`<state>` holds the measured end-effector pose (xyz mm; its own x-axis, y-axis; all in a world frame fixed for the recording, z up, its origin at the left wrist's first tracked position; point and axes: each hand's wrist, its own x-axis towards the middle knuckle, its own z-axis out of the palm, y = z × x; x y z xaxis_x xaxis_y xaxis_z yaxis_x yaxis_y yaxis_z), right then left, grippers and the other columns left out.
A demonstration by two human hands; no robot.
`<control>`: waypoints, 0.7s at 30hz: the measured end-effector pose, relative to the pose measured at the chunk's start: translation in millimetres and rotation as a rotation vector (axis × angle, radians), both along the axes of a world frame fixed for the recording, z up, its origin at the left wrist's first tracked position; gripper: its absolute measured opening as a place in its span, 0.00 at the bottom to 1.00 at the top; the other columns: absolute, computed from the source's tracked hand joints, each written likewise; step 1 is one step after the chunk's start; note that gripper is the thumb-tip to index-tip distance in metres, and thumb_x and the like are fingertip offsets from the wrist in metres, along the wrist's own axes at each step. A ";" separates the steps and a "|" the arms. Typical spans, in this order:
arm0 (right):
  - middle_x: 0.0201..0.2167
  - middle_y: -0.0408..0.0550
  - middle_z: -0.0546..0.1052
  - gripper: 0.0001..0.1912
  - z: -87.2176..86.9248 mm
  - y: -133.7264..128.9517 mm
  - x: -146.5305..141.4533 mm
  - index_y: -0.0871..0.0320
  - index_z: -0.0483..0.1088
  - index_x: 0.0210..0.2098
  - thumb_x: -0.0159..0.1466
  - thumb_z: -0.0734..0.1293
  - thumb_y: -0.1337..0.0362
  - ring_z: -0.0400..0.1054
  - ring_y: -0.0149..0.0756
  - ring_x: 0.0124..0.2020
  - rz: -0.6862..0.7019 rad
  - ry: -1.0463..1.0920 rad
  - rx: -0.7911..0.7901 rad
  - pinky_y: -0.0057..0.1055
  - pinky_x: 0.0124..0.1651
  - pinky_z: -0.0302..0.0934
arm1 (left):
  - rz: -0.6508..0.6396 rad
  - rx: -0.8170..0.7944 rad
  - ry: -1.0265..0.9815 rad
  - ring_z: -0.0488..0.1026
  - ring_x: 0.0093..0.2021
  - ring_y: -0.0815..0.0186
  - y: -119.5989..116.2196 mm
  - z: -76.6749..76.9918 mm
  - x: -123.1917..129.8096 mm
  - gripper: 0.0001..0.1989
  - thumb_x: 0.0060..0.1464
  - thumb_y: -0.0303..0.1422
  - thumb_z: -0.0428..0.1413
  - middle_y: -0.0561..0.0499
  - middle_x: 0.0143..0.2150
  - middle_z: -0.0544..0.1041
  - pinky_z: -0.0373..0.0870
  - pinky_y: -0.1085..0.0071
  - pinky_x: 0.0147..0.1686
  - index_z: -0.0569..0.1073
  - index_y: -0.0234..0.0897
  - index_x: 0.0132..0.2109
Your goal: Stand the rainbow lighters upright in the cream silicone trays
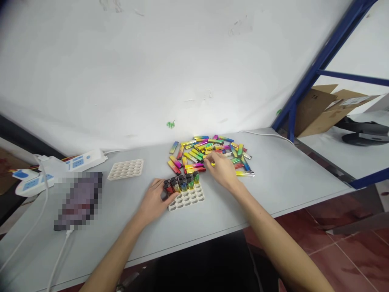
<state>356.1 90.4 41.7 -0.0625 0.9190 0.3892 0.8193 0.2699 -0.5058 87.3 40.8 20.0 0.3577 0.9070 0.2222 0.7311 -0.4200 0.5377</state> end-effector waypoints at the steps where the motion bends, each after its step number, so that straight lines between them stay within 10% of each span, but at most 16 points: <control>1: 0.37 0.49 0.79 0.10 -4.1 6.0 2.2 0.54 0.73 0.37 0.68 0.61 0.59 0.69 0.44 0.40 0.009 -0.026 0.034 0.37 0.40 0.61 | -0.001 -0.004 0.001 0.66 0.45 0.55 0.1 0.0 -0.1 0.09 0.60 0.40 0.56 0.48 0.39 0.75 0.66 0.58 0.45 0.70 0.39 0.37; 21: 0.44 0.53 0.75 0.13 -29.3 2.3 4.0 0.55 0.77 0.46 0.67 0.62 0.63 0.62 0.49 0.49 0.094 -0.172 0.133 0.45 0.53 0.60 | -0.001 0.029 0.013 0.67 0.45 0.57 2.5 -1.3 0.0 0.03 0.56 0.30 0.55 0.50 0.38 0.75 0.68 0.59 0.46 0.67 0.41 0.34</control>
<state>360.1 92.7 12.5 -0.2213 0.8474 0.4827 0.8585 0.4040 -0.3157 87.3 43.3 18.8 0.3615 0.8999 0.2438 0.7375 -0.4360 0.5157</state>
